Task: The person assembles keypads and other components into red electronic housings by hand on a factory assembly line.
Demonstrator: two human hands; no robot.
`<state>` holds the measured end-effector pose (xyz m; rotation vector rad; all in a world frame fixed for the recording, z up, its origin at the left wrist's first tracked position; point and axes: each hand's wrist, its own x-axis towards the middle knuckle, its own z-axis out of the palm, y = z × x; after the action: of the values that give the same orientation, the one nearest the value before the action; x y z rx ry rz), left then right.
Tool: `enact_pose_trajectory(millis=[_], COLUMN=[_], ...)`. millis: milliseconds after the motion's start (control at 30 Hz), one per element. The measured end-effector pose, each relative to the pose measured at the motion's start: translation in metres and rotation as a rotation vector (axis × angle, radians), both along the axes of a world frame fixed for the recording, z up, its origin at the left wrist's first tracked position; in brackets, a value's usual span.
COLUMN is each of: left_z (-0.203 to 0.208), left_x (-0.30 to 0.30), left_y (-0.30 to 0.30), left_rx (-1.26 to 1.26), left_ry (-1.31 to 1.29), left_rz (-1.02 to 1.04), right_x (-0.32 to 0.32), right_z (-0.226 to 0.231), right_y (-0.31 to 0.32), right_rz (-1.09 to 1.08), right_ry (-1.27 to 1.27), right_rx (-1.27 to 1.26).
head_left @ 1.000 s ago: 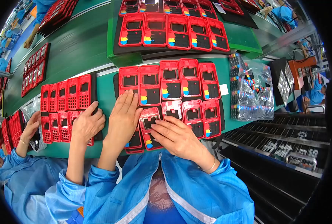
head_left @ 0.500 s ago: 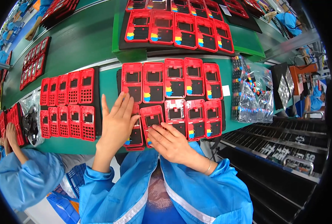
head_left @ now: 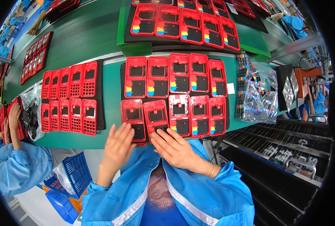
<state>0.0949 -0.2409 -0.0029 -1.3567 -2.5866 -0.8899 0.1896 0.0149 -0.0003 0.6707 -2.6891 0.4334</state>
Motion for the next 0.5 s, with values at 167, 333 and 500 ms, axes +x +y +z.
enact_pose_trajectory(millis=[167, 333, 500], left_z=[-0.027, -0.028, -0.035], left_x=[0.03, 0.032, 0.034], left_y=[0.02, 0.021, 0.02], left_rx=[-0.242, -0.241, -0.186], left_ry=[0.141, 0.197, 0.16], left_rz=[0.141, 0.143, 0.168], right_x=[-0.002, 0.003, 0.004], right_z=[0.005, 0.007, 0.002], right_y=[0.001, -0.002, -0.002], right_rz=[-0.001, -0.022, -0.014], right_ry=[-0.079, -0.095, -0.086], right_rx=[-0.015, -0.023, -0.118])
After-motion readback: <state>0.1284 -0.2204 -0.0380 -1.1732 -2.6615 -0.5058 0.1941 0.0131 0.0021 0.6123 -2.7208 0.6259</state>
